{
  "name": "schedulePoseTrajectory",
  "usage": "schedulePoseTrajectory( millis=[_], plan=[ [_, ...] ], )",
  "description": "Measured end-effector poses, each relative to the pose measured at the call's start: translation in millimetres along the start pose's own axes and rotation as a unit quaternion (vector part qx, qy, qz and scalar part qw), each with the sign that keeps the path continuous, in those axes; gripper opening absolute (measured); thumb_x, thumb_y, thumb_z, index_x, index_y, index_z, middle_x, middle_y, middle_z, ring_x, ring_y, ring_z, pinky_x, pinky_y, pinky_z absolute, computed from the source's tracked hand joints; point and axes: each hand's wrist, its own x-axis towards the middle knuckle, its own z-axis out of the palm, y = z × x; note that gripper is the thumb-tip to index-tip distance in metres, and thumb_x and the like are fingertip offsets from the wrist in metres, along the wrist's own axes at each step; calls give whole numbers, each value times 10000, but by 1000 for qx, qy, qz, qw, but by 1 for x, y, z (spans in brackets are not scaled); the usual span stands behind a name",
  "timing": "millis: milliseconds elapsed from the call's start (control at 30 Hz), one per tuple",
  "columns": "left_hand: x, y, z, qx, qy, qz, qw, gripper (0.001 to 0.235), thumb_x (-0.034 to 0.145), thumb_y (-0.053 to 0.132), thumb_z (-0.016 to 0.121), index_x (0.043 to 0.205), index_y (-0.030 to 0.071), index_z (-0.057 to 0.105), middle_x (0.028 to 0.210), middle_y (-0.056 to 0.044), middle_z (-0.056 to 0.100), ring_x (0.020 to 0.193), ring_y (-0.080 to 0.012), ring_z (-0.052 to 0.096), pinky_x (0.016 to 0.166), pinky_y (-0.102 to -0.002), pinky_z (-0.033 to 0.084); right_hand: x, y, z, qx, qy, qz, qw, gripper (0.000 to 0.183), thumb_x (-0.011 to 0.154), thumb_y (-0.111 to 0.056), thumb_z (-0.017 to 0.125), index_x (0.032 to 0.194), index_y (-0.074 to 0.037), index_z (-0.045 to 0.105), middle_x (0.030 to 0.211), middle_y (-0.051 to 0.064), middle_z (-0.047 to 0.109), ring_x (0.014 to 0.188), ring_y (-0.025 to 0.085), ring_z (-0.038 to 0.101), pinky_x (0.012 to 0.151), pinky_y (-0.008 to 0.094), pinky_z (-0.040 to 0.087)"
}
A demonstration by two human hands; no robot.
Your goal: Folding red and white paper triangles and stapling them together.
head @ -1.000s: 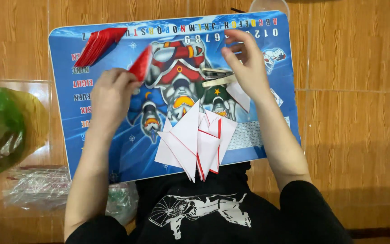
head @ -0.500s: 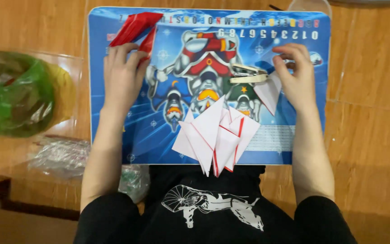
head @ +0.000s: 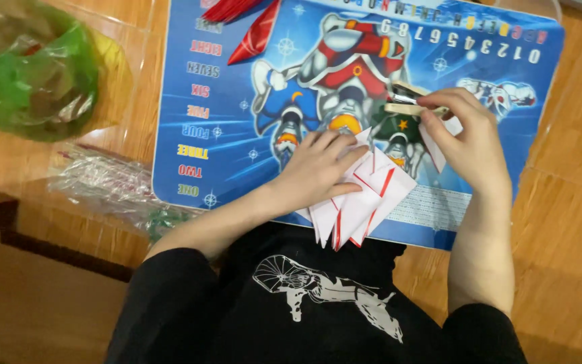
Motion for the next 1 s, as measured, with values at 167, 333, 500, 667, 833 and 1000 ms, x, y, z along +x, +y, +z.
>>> schedulePoseTrajectory(
  millis=[167, 333, 500, 667, 833, 1000],
  plan=[
    [8, -48, -37, 57, 79, -58, 994, 541, 914, 380, 769, 1356, 116, 603, 1323, -94, 571, 1240, -306, 526, 987, -458, 428, 0, 2, 1, -10, -6, 21, 1000, 204, 1021, -64, 701, 1220, -17, 710, 1206, 112, 695, 1028, 213, 659, 807, 314, 518],
    [7, -120, -80, 275, 200, -119, 933, 383, 894, 127, 762, 1266, 129, 674, 1197, -56, 590, 1125, -267, 547, 913, -431, 440, -8, 16, -3, -43, 7, 48, 998, 192, 1028, -65, 705, 1214, -19, 722, 1183, 110, 703, 971, 194, 640, 769, 295, 496],
    [-2, -109, -83, 226, 220, -92, 944, 246, 925, 83, 751, 1166, 102, 707, 1045, -53, 588, 1016, -267, 560, 844, -417, 434, -17, 26, -3, 34, 43, 34, 998, 145, 1037, -32, 683, 1171, 11, 718, 1181, 93, 706, 1047, 152, 645, 863, 262, 497],
    [-15, -104, -94, 129, 258, -114, 951, 154, 951, 42, 781, 1040, 67, 657, 958, -87, 619, 901, -279, 612, 765, -412, 456, -38, 81, -4, 168, 159, 85, 969, 80, 1023, -1, 728, 1052, 23, 658, 1052, 84, 701, 959, 123, 667, 866, 259, 541],
    [-19, -81, -89, 43, 254, -162, 953, 273, 983, 49, 857, 929, 15, 592, 809, -117, 598, 706, -242, 583, 644, -366, 464, -58, 84, 2, 214, 267, 121, 932, 81, 1034, -9, 725, 1000, 9, 655, 926, 74, 712, 832, 124, 670, 737, 260, 531],
    [-2, 46, -75, -443, -54, 114, 888, 174, 839, 43, 797, 820, 49, 624, 768, -40, 664, 698, -204, 654, 644, -332, 516, -43, -9, 70, 438, -66, 35, 896, 223, 1076, -130, 577, 1011, 32, 716, 957, 93, 731, 917, 153, 708, 828, 291, 580]
  ],
)
